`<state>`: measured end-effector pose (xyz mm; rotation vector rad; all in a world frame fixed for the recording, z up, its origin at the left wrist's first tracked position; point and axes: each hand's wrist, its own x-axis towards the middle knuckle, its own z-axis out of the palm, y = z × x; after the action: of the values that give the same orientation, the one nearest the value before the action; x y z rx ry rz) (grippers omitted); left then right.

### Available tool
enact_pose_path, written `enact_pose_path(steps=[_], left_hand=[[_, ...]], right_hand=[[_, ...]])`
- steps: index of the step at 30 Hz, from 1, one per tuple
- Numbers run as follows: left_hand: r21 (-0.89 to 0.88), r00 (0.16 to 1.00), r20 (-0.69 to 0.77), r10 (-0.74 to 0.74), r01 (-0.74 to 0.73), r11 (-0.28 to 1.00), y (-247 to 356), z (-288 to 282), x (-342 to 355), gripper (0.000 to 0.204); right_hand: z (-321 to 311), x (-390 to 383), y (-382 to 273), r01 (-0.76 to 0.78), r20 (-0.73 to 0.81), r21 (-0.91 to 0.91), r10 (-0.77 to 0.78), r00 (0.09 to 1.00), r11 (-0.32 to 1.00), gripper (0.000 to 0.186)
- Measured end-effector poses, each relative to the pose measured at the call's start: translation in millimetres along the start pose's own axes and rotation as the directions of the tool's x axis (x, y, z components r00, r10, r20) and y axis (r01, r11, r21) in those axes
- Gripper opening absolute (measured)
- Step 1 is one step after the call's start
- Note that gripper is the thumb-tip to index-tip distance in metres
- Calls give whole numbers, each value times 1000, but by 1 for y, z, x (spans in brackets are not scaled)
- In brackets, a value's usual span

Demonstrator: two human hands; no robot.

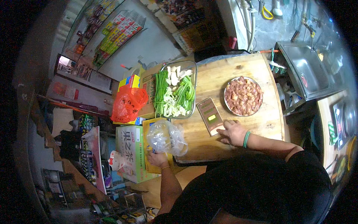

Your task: The person washes a pan, fills it with water, and places it on an induction cooktop. They then wash a piece of raw meat under running water, trim it with scissors, and slice it on a cutting board using a cleaver.

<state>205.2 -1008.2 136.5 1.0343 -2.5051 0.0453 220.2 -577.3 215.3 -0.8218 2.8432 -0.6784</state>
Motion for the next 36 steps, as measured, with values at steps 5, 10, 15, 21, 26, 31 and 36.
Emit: enact_pose_path(steps=[5, 10, 15, 21, 26, 31, 36], left_hand=[[-17, 999, 32, 26, -26, 1000, 1, -2, 1, 33], [-40, 995, 98, -27, 31, 999, 4, -10, 1, 36], [-71, 997, 68, 24, -19, 997, 3, -9, 0, 36], [-54, 995, 102, -14, 19, 998, 3, -11, 0, 37], [35, 991, 126, -35, 30, 999, 10, -17, 0, 37], [-7, 995, 102, 7, -6, 1000, 6, -12, -1, 38], [76, 993, 113, 22, -31, 997, 1, -9, 3, 38]], right_hand=[[1, 0, 0, 7, 12, -23, -7, 1000, 1000, 46], [2, 0, -1, 12, -73, -22, -13, 997, 1000, 45], [3, -1, 0, 26, -84, -29, -29, 996, 999, 45], [7, -1, 1, 2, -79, -9, -3, 997, 1000, 46], [10, -1, 2, 0, -72, -27, -2, 997, 1000, 46], [13, -2, 5, 10, -112, -51, -16, 994, 999, 46], [11, -1, 4, 15, -116, -42, -20, 993, 999, 44]])
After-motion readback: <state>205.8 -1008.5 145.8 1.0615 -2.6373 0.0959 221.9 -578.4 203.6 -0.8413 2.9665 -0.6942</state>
